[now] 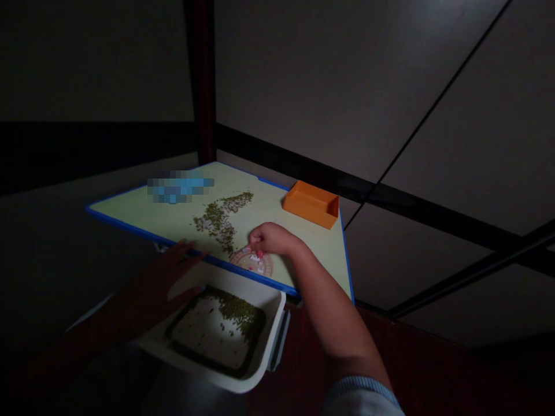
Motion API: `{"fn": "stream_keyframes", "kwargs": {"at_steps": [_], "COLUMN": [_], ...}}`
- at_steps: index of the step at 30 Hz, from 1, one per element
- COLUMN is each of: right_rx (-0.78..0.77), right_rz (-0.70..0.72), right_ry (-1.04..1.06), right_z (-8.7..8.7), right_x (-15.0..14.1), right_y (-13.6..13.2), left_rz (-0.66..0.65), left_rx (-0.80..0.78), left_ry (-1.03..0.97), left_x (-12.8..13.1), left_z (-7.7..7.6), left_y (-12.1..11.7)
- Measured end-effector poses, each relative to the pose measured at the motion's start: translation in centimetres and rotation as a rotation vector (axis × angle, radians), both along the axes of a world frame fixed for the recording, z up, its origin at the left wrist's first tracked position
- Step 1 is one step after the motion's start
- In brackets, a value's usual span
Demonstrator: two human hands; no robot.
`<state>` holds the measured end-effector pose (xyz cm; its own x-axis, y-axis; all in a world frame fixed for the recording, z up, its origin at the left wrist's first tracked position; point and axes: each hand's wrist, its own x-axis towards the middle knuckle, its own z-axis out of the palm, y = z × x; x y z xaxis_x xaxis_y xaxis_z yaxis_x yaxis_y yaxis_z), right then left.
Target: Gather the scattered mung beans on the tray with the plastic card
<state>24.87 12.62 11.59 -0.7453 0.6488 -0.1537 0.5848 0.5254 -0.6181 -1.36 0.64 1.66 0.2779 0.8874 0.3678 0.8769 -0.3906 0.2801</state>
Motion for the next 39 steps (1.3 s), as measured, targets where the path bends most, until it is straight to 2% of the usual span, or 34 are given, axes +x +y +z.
{"fn": "stream_keyframes", "kwargs": {"at_steps": [6,14,20,26,34,39], "right_rx": [-0.058,-0.069,0.167,0.38,0.405,0.335], "right_rz": [0.017,-0.035,-0.123,-0.175,-0.258,-0.305], "right_ry": [0.004,0.141,0.103,-0.026,-0.095,-0.026], "right_z": [0.0,-0.7,-0.8,-0.1,0.2,0.2], "right_x": [0.2,-0.6,-1.4,-0.4,1.3,2.5], "right_y": [0.1,0.1,-0.3,0.1,1.3,2.1], "left_rz": [-0.001,0.002,0.01,0.004,-0.002,-0.014], "left_rx": [-0.018,-0.021,-0.029,-0.036,-0.025,-0.018], "left_ry": [0.014,0.016,0.009,0.01,0.005,-0.003], "left_x": [0.1,0.1,0.2,0.2,-0.2,-0.2], "left_z": [0.1,-0.1,0.2,0.2,-0.1,-0.3], "left_y": [0.0,-0.1,-0.1,0.0,0.0,0.1]}}
